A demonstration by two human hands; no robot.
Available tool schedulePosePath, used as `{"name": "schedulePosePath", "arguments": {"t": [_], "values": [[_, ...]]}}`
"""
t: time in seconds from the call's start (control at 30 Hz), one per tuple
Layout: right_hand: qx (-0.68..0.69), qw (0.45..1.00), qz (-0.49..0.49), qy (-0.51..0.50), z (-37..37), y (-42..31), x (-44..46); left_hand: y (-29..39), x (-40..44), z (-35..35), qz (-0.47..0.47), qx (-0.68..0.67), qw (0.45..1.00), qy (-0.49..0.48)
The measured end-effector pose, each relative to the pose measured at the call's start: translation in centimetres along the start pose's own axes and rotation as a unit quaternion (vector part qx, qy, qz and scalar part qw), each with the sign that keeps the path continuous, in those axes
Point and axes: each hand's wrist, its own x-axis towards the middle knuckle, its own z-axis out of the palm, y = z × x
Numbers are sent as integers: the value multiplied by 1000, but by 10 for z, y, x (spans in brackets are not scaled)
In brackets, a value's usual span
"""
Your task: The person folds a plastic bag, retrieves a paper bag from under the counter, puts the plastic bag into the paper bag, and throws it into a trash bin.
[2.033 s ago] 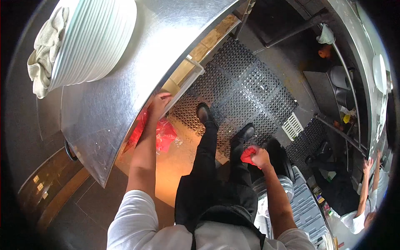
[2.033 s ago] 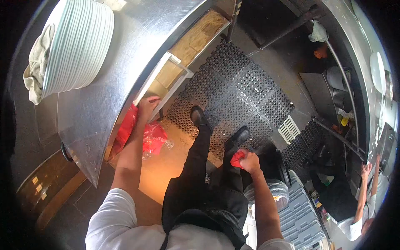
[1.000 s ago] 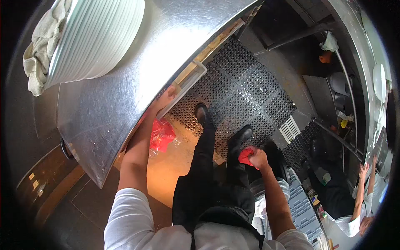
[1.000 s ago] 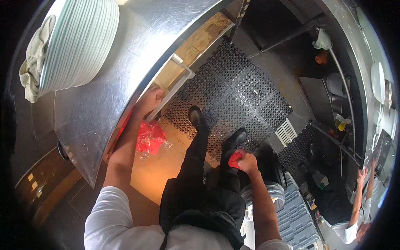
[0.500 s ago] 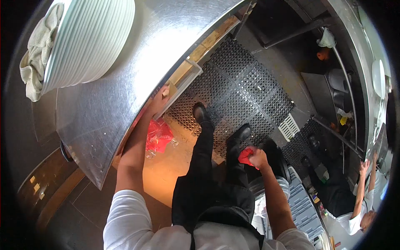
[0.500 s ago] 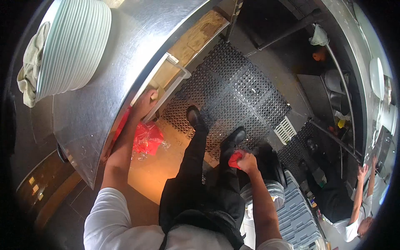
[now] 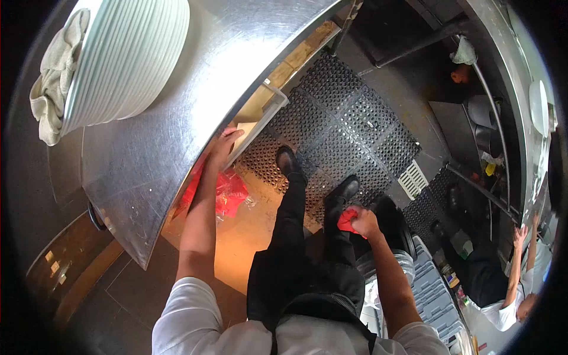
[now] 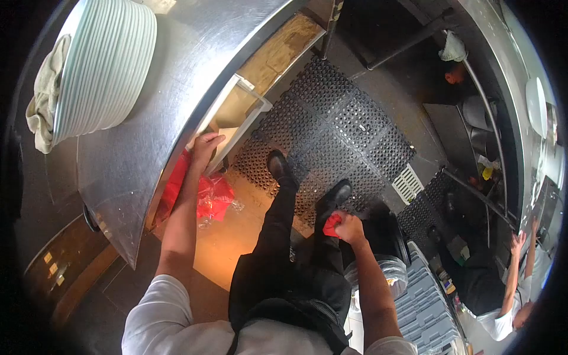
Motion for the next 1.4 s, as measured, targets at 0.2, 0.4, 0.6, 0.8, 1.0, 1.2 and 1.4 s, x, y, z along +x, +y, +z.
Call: {"name": "schedulePosePath", "arguments": {"t": [0.2, 0.4, 0.6, 0.8, 1.0, 1.2, 1.4], "values": [[-25, 1000, 7, -6, 1, -9, 2, -38, 31, -30, -9, 33, 993, -115], [-53, 999, -4, -13, 1, -7, 2, -34, 30, -34, -24, -39, 985, -168], [-32, 999, -11, -9, -1, -11, 3, -37, 29, -35, -61, -145, 970, -187], [-13, 1000, -21, -14, -6, -19, 3, -32, 25, -32, -74, -168, 967, -175], [2, 1000, -12, -23, -4, -19, 3, -84, 48, -37, -75, -267, 945, -171], [-9, 999, -19, -24, -1, -10, 2, -91, 50, -38, -80, -290, 938, -174], [-13, 999, -42, 5, 3, -1, 1, -77, 38, -21, 25, -27, 999, -14]]}}
